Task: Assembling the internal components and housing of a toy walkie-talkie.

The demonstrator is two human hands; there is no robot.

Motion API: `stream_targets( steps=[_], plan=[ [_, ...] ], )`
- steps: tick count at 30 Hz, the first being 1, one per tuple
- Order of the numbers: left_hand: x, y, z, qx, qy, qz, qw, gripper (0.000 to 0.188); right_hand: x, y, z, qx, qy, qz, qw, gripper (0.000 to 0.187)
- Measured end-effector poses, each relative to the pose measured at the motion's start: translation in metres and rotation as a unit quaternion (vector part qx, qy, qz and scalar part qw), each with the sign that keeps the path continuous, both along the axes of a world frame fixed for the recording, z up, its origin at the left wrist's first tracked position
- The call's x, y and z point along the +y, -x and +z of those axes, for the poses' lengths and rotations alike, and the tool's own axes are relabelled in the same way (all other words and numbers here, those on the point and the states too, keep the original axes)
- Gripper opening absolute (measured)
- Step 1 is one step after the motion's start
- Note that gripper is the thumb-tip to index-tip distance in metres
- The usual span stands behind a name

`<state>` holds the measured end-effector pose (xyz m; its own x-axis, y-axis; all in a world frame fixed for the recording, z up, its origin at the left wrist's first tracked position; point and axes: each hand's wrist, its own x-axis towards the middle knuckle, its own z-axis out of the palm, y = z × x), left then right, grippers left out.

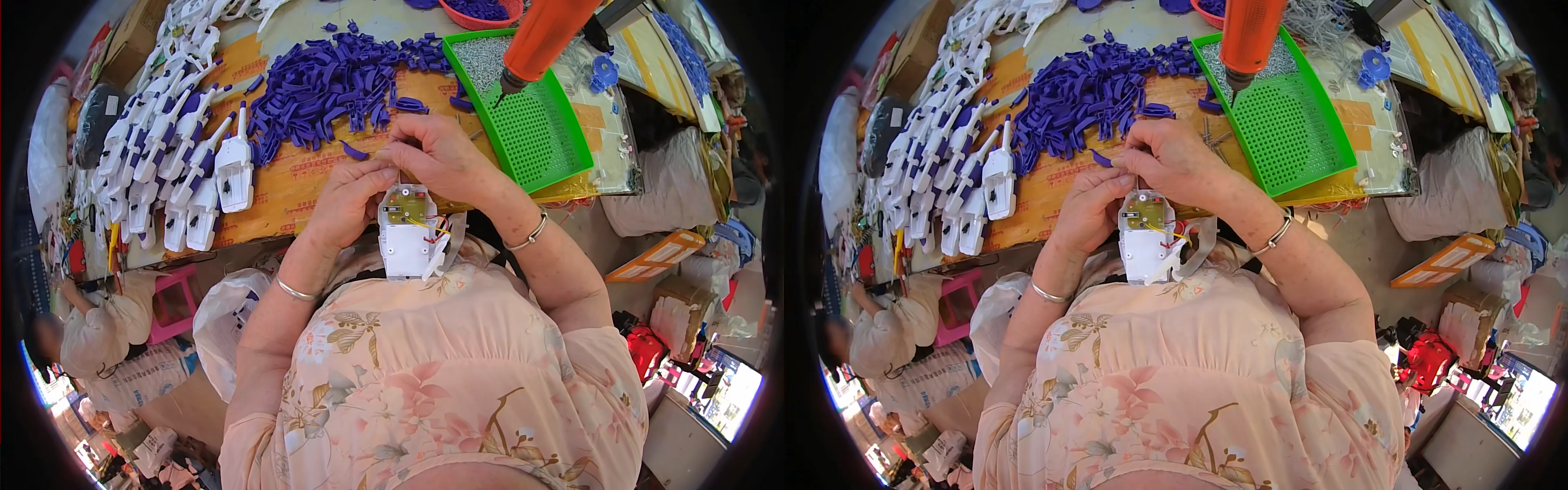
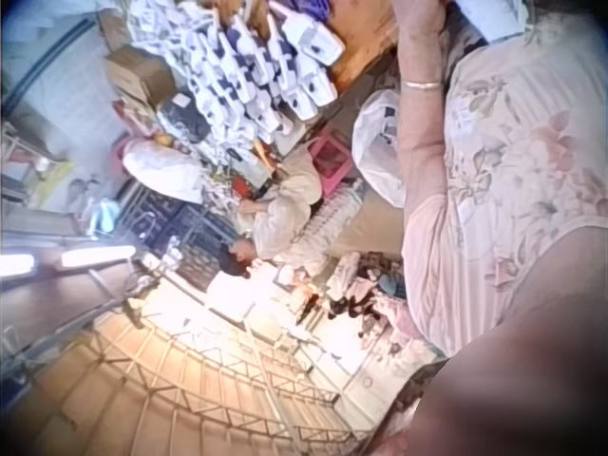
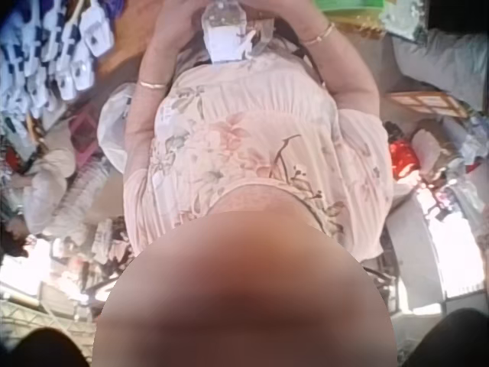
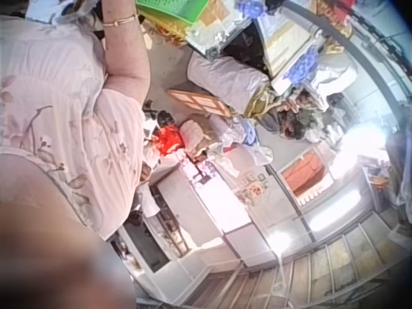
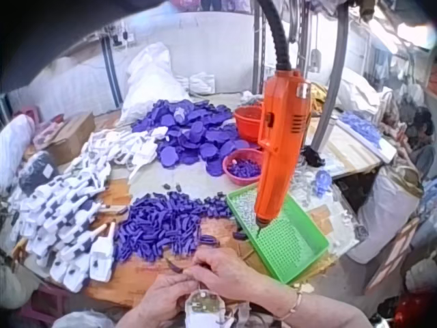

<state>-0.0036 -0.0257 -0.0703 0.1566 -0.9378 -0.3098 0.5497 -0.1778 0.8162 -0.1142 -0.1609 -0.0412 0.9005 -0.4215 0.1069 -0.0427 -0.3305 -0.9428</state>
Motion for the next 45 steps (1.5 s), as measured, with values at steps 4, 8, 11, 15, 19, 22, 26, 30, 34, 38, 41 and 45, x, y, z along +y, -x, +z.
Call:
stream_targets(
  steps=[4,8,11,15,19,22,26,30,34,38,41,45],
  plan=[
    [0.000,0.004,0.005,-0.004,-0.005,0.016,1.000,0.019,0.000,0.000,-0.003,-0.028,0.027,0.001,0.999,0.013],
    [-0.001,0.007,0.007,-0.005,-0.001,0.034,0.999,0.020,0.000,0.000,-0.007,-0.034,0.028,0.003,0.999,0.013],
    [0.001,0.003,-0.002,-0.021,-0.002,0.021,1.000,0.020,0.001,0.000,-0.006,-0.035,0.029,-0.002,0.999,0.012],
    [0.001,0.003,-0.001,-0.018,0.001,0.022,1.000,0.020,0.003,0.001,-0.002,-0.025,0.002,-0.008,1.000,0.013],
    [0.002,0.003,0.004,-0.001,-0.011,0.024,1.000,0.017,0.000,0.003,-0.006,-0.044,-0.063,-0.008,0.997,0.015],
    [0.003,0.002,0.006,0.001,-0.014,0.006,1.000,0.019,-0.006,0.011,0.004,-0.024,-0.125,-0.017,0.992,0.015],
    [0.004,0.001,0.005,0.000,-0.004,-0.005,1.000,0.022,-0.013,0.025,0.005,0.024,-0.112,-0.028,0.993,0.012],
    [0.007,0.001,0.006,-0.028,0.002,-0.011,1.000,0.023,-0.005,0.032,0.013,0.010,-0.010,-0.028,1.000,0.009],
    [0.011,0.003,0.012,-0.055,-0.027,0.022,0.998,0.022,-0.005,0.040,0.025,0.082,0.004,0.043,0.996,0.009],
    [0.015,0.005,0.026,-0.071,-0.007,0.030,0.997,0.020,-0.003,0.041,0.023,0.112,-0.081,0.103,0.985,0.008],
    [0.017,0.006,0.036,-0.103,-0.008,0.031,0.994,0.018,0.001,0.038,0.020,0.114,-0.099,0.092,0.984,0.009],
    [0.024,0.008,0.041,-0.197,0.007,0.025,0.980,0.012,0.008,0.034,0.021,0.129,-0.101,0.055,0.985,0.012]
  ],
)
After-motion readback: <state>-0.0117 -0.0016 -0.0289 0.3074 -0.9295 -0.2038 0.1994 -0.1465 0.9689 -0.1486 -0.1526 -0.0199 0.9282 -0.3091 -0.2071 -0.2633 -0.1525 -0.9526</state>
